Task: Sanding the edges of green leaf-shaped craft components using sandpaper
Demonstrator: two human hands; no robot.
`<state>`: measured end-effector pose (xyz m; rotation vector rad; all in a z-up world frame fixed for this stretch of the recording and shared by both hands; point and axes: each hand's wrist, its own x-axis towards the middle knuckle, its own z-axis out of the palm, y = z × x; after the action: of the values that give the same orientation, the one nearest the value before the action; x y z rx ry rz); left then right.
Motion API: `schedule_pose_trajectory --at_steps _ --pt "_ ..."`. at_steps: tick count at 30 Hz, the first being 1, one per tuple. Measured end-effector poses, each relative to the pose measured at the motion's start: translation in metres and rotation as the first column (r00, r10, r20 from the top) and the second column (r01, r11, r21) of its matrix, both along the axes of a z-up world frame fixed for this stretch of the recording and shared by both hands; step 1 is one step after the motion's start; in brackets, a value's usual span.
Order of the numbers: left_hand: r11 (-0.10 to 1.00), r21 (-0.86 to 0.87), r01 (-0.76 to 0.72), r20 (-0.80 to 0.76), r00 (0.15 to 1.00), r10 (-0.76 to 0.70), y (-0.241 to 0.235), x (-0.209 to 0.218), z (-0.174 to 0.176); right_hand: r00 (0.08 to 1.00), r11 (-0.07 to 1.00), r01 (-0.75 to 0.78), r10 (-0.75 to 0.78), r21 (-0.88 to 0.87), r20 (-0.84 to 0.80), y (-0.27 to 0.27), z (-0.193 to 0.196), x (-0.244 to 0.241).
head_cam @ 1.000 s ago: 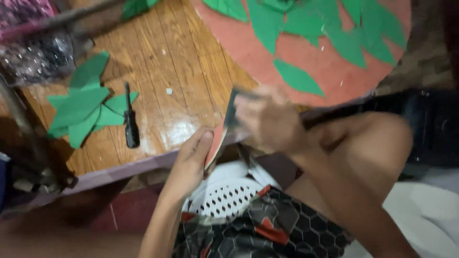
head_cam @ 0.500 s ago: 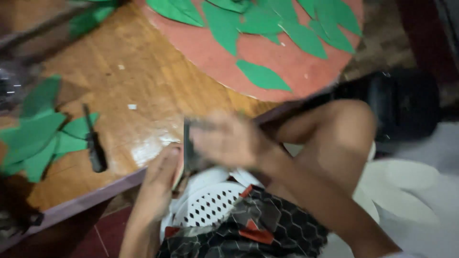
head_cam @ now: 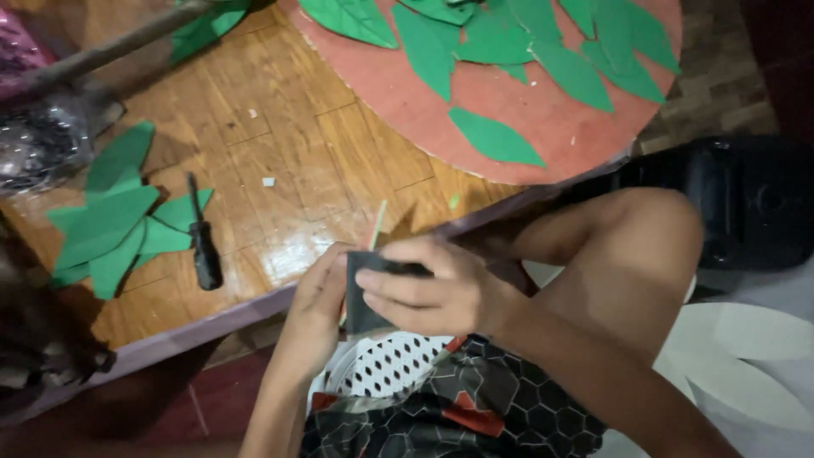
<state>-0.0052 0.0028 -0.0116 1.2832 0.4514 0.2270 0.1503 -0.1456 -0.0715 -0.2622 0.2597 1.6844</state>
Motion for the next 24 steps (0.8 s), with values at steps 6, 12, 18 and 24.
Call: schedule_pose_trajectory --at_steps 6,12,18,24 --pt "0.993 -0.104 0.051 0.082 0.996 -0.042 -0.003 0.001 0.013 -0.915 0.799 -0.260 -0.383 0.543 0.126 0.017 0.087 0.019" --pt "0.996 -0.015 -0.089 -0.190 0.978 0.085 -0.003 0.001 0.015 0.178 0.960 -0.183 0.247 -0.215 0.953 0.028 0.071 -0.008" --pt "0.993 -0.119 -0.021 0.067 0.997 0.029 -0.011 0.004 -0.005 -0.863 0.842 -0.457 -0.498 0.287 0.088 0.018 0.077 0.011" --pt "0.922 -0.383 -0.053 -0.160 0.987 -0.009 -0.017 0.003 0.016 -0.884 0.862 -0.461 -0.468 0.209 -0.019 0.022 0.074 0.015"
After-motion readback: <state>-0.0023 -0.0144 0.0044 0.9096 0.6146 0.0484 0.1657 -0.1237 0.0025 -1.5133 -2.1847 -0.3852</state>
